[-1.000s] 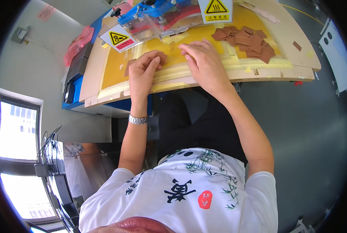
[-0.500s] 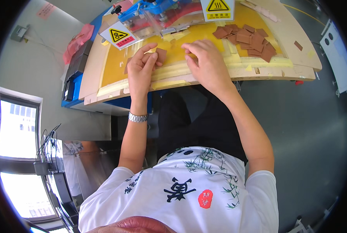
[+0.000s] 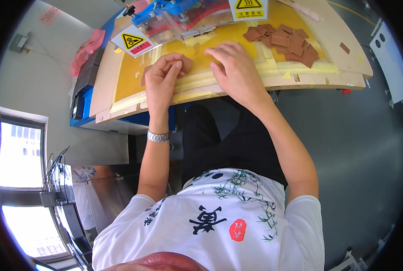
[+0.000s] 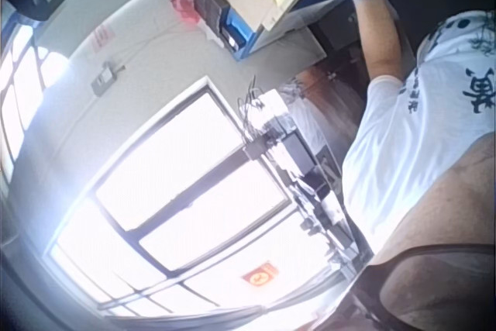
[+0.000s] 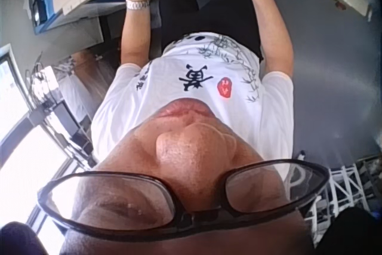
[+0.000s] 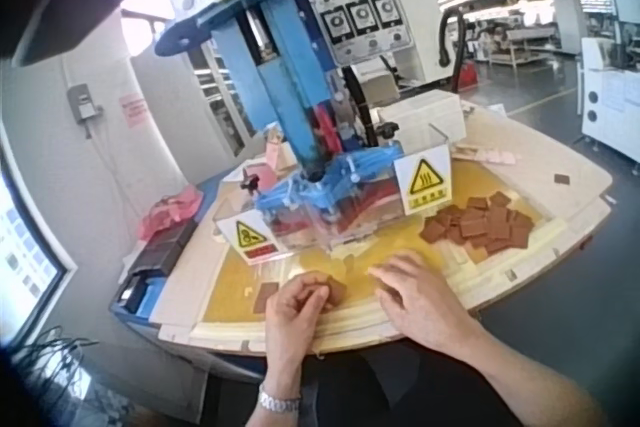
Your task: Operating a pneumatic press machine to align and process small rectangular leather swatches in a workshop environment.
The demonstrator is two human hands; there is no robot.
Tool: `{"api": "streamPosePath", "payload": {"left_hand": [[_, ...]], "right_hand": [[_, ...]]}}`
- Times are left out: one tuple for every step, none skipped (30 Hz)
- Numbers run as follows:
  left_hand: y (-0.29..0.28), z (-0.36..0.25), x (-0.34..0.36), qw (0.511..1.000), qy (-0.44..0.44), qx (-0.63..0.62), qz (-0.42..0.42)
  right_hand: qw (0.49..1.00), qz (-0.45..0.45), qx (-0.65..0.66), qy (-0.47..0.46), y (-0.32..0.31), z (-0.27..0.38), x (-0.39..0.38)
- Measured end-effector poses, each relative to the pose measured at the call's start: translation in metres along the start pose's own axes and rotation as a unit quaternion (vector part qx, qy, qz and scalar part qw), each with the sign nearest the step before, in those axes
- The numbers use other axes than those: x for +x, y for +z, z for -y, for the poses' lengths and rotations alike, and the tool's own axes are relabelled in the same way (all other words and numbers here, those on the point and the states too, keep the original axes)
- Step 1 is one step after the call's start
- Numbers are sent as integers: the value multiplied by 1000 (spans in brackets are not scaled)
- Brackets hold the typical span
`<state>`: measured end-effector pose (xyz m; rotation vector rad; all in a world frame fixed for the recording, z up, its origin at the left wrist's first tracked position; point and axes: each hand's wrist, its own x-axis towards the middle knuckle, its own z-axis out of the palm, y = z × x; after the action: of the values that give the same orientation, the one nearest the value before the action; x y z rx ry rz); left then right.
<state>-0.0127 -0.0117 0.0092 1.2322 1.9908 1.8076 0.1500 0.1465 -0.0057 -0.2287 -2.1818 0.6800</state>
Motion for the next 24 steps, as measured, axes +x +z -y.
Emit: {"api": "streamPosePath", "payload": {"left_hand": [[0,-1,0,1000,6,4,4],[1,-1,0,1000,6,4,4],[1,0,0,1000,3,4,2],[1,0,0,1000,1,4,-1],[1,1,0,1000,0,3,0],[1,1,0,1000,1,1,-2],[1,1,0,1000,2,-1,-3],[1,3,1,1000,2,-1,-3],[1,5,1,1000,4,-8,-3],[1,7,1,1000,6,-15,-4],[1,7,1,1000,6,-15,-4],[2,6,1,1000,8,-14,-6],[2,5,0,1000,11,-13,-7],[2,6,0,1000,9,-14,-7],[1,6,0,1000,6,-11,-8],[1,7,0,1000,3,-9,-8],[1,7,0,1000,3,-9,-8],[1,6,-1,1000,6,5,-7],[1,6,-1,1000,8,18,-5],[1,4,-2,1000,2,18,-3],[1,1,0,1000,15,17,1],[1,0,0,1000,27,15,5],[1,1,1,1000,25,13,6],[1,3,1,1000,22,7,1]], "right_hand": [[1000,-14,-6,-12,1,-1,-1],[1000,-14,-6,-11,1,-1,-1],[999,-16,-25,-14,2,-2,-1],[999,-18,-45,-17,2,-3,-1],[999,-17,-45,-16,3,-3,-1],[999,-19,-43,-17,3,-3,-1],[999,-21,-40,-17,3,-3,-1],[999,-21,-40,-17,4,-2,-1],[999,-22,-43,-16,4,-2,0],[999,-24,-45,-16,3,-1,0],[999,-24,-45,-16,3,-1,-1],[999,-18,-50,-11,3,-1,-2],[998,-12,-55,-7,2,-1,-3],[998,-11,-55,-6,1,-1,-2],[999,-7,-34,0,0,-2,-1],[1000,-2,-12,6,0,-2,0],[1000,-3,-13,6,0,-2,-1],[1000,-19,-20,-3,2,-2,-2],[999,-34,-27,-12,3,-2,-3],[999,-31,-27,-7,3,-1,-4],[998,-42,-36,-5,3,-1,-2],[998,-53,-46,-3,4,-1,-2],[998,-51,-47,-1,4,-2,-2],[997,-58,-52,-5,5,-3,-1]]}}
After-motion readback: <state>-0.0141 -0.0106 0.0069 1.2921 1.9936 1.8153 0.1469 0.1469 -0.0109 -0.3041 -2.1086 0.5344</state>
